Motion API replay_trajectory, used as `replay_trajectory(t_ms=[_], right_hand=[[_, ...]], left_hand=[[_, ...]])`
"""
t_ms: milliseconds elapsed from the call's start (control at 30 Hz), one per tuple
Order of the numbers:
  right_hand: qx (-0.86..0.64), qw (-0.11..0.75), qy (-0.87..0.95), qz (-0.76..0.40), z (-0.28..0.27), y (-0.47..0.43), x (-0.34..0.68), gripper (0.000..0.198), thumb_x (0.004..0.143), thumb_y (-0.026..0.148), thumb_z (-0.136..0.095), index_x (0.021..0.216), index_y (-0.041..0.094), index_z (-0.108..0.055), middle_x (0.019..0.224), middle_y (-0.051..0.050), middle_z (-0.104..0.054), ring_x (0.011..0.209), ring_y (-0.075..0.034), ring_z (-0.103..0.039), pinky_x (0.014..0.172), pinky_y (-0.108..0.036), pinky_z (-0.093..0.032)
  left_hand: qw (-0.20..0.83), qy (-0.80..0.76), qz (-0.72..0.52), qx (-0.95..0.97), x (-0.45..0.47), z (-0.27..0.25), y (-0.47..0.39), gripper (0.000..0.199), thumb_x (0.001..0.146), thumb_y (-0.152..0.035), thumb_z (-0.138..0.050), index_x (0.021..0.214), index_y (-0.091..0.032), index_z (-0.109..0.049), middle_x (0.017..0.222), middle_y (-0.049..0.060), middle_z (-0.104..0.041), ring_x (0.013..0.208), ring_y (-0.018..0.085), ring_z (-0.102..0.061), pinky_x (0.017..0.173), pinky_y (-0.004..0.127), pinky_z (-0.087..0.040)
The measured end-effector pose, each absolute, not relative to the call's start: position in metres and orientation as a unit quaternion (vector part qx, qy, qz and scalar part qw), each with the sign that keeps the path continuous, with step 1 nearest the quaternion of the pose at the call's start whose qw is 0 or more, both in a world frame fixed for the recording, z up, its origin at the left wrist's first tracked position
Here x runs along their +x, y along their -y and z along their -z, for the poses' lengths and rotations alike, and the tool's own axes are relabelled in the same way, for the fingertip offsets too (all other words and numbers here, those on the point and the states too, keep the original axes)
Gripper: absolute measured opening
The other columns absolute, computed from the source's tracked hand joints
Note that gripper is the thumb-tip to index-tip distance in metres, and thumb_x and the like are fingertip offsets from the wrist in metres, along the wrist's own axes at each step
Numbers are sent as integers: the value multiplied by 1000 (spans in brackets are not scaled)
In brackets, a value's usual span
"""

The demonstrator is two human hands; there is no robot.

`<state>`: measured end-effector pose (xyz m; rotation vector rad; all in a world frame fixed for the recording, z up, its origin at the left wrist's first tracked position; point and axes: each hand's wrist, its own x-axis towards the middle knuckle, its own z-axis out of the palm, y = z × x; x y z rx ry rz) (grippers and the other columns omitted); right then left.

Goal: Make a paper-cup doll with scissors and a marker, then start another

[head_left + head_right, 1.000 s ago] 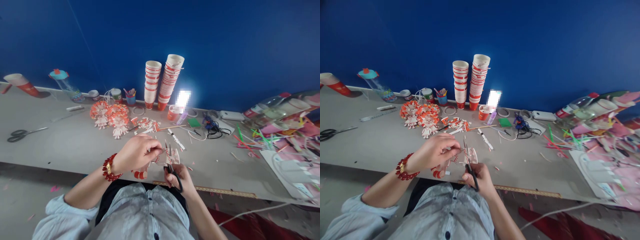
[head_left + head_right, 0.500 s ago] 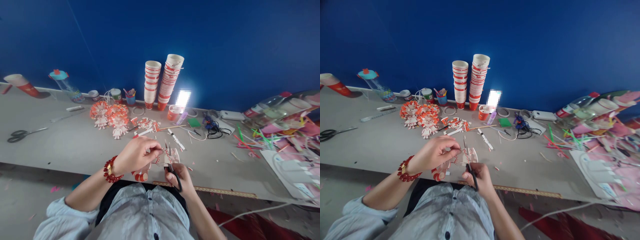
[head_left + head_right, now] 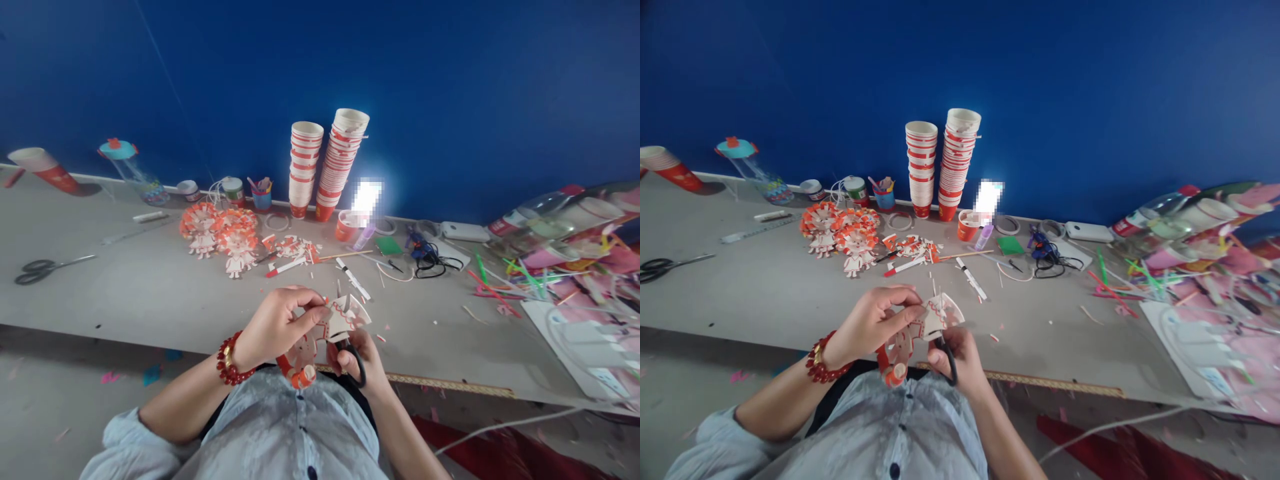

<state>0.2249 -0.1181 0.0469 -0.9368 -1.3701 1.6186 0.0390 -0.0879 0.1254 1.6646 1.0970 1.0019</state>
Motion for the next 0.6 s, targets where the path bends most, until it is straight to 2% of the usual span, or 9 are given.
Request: replay_trajectory(t_ms=[200, 400, 600], right_hand=[[-353, 435, 515, -649, -41, 122, 223, 58, 69, 71, -67, 54, 19, -48, 45, 4, -39, 40, -8, -33, 41, -23, -22], [-374, 452, 480, -652, -43, 125, 221, 55, 65, 70, -71, 59, 19, -53, 48, 3, -43, 42, -9, -32, 41, -22, -27], [-442, 471, 468, -603, -57, 128, 220, 58, 58, 75, -72, 63, 18, -63, 58, -4, -59, 55, -18, -50, 49, -27, -45]], left_hand=[[439, -445, -399, 671, 42, -119, 93, 18, 86, -26, -58, 81, -21, -75, 78, 6, -71, 78, 20, -65, 52, 18, -46], [458, -453, -400, 652, 47, -115, 97, 19, 87, -30, -58, 81, -21, -73, 76, 5, -71, 79, 21, -66, 58, 20, -48], [478, -433, -402, 649, 52, -113, 99, 26, 90, -31, -54, 75, -17, -70, 73, 4, -69, 71, 16, -63, 63, 20, -46]])
